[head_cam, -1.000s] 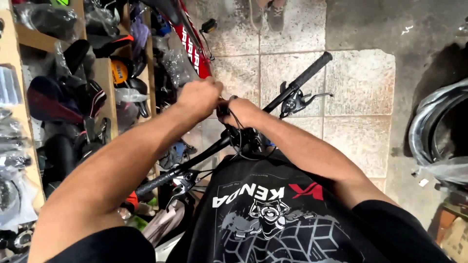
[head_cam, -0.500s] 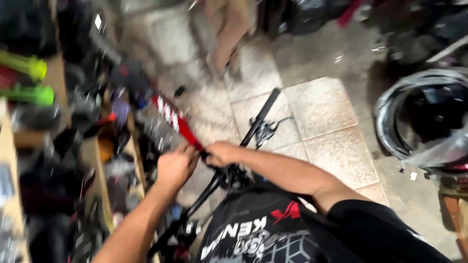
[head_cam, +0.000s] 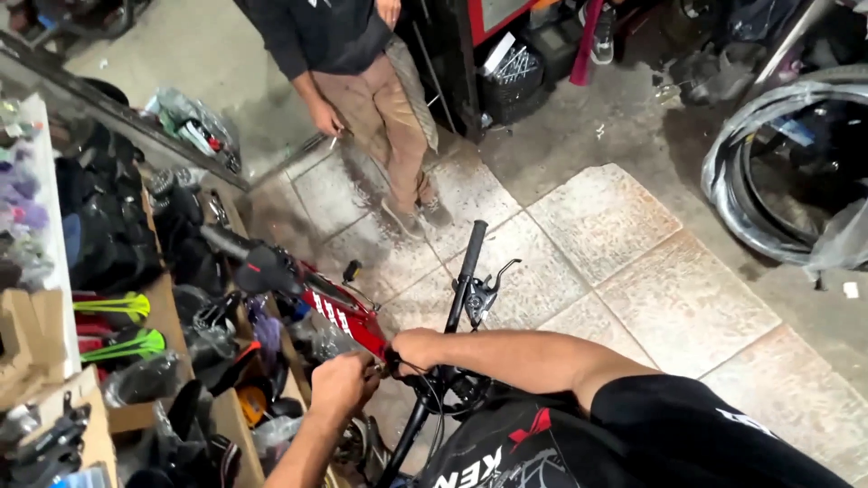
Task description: Adjusting and tightening the handlebars of a red mountain bike using hex keys in a workshop environment.
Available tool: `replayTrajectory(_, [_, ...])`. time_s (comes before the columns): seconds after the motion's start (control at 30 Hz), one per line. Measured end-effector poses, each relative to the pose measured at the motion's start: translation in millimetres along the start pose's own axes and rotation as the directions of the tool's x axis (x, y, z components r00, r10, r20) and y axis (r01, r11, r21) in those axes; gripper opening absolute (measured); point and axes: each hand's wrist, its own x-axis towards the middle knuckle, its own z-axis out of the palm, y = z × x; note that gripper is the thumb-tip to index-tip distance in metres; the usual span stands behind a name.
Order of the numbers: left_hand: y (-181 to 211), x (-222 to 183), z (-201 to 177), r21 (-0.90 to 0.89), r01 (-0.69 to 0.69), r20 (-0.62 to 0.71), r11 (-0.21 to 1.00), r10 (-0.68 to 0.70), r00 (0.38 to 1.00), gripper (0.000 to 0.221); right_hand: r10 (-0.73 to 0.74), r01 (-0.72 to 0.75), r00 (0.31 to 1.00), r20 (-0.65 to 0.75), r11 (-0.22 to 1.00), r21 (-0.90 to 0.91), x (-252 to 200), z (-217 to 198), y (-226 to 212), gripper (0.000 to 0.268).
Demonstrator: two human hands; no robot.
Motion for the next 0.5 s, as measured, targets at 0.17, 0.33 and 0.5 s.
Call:
replayTrajectory(0.17, [7.1, 18.4, -11.7, 0.132, -0.107, 0.049, 0.985, 0.101, 0.994, 0.01, -0.031, 0.027, 0.999, -0.039, 0.996, -0.081, 14.0, 10.9, 5.9, 0.037])
replayTrajectory(0.33, [13.5, 25.8, -25.2, 0.057, 0.111, 0.148, 0.992, -0.118, 0.982, 0.023, 0.046, -0.042, 0.995, 0.086, 0.998, -0.048, -15.0, -12.2, -19.8, 0.009])
replayTrajectory(0.5, [39.0, 10.9, -64.5, 0.038, 0.222, 0.259, 0.974, -0.225, 0.939, 0.017, 0.029, -0.028, 0.998, 0.047, 0.999, -0.032, -22.5, -18.2, -20.2, 0.018])
